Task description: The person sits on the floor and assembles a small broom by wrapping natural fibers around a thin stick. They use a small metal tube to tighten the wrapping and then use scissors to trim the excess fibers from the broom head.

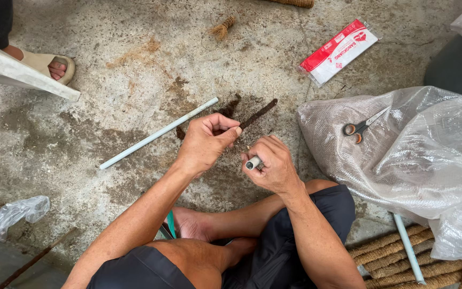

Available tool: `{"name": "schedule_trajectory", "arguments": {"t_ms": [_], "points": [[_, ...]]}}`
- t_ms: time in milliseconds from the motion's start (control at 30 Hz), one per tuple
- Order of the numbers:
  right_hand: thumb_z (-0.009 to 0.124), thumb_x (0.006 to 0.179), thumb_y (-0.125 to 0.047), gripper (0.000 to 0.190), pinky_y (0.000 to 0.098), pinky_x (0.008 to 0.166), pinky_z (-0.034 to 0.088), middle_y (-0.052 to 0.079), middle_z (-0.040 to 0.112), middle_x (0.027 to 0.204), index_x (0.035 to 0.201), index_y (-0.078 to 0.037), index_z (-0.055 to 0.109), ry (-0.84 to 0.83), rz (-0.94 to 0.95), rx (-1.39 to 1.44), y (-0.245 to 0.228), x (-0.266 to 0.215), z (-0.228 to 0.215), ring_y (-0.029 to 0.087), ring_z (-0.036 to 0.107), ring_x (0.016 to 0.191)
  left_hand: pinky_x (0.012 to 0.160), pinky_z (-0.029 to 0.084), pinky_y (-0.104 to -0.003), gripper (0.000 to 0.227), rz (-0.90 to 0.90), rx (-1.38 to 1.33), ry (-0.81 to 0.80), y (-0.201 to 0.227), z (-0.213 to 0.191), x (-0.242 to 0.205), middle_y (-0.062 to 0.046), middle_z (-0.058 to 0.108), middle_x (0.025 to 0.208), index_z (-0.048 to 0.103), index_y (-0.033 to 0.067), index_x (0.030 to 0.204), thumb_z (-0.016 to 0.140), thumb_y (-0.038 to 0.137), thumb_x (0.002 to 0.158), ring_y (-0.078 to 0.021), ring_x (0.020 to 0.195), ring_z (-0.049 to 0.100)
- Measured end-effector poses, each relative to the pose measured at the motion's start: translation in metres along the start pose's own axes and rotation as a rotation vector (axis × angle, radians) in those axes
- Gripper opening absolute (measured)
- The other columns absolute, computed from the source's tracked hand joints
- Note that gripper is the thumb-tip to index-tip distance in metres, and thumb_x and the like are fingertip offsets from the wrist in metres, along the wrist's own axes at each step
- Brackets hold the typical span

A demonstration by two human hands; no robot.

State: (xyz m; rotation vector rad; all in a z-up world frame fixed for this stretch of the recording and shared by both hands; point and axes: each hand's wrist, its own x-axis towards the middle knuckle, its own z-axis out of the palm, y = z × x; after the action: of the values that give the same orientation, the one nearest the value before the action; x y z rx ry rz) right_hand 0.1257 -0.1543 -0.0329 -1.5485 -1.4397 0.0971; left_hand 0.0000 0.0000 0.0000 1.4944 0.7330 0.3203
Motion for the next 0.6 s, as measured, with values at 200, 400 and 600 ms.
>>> {"name": "schedule_trajectory", "arguments": {"t_ms": [200, 400, 600], "points": [[0.076, 0.062, 0.001, 0.027, 0.0388, 0.074, 0.042, 0.006, 0.054, 0.077, 0.080, -0.008, 0.057, -0.083, -0.216, -0.178, -0.015, 0.011, -0.009, 0.025, 0.054, 0.076, 0.072, 0.062, -0.030, 0.013, 0.244, 0.373, 0.125, 0.020, 0.012, -0.012, -0.008, 0.079, 0.090, 0.071, 0.0034, 0.102, 0.074, 0.009, 0.091, -0.0140, 0.083, 0.076], [0.080, 0.067, -0.005, 0.029, 0.0396, 0.078, 0.044, 0.005, 0.053, 0.083, 0.082, -0.010, 0.056, -0.107, -0.286, -0.226, -0.014, 0.013, -0.017, 0.025, 0.055, 0.083, 0.063, 0.059, -0.043, 0.003, 0.183, 0.710, -0.074, 0.022, 0.011, -0.018, -0.014, 0.074, 0.093, 0.070, 0.0040, 0.092, 0.068, 0.002, 0.090, -0.0261, 0.075, 0.075], [0.079, 0.081, -0.003, 0.027, 0.0345, 0.069, 0.041, -0.003, 0.060, 0.074, 0.077, -0.012, 0.054, -0.199, -0.043, 0.118, 0.021, 0.001, -0.018, 0.013, 0.055, 0.069, 0.066, 0.056, -0.047, 0.007, 0.394, 0.870, -0.347, 0.027, 0.006, -0.020, -0.015, 0.072, 0.083, 0.063, 0.0012, 0.083, 0.070, 0.000, 0.084, -0.0316, 0.078, 0.071]]}}
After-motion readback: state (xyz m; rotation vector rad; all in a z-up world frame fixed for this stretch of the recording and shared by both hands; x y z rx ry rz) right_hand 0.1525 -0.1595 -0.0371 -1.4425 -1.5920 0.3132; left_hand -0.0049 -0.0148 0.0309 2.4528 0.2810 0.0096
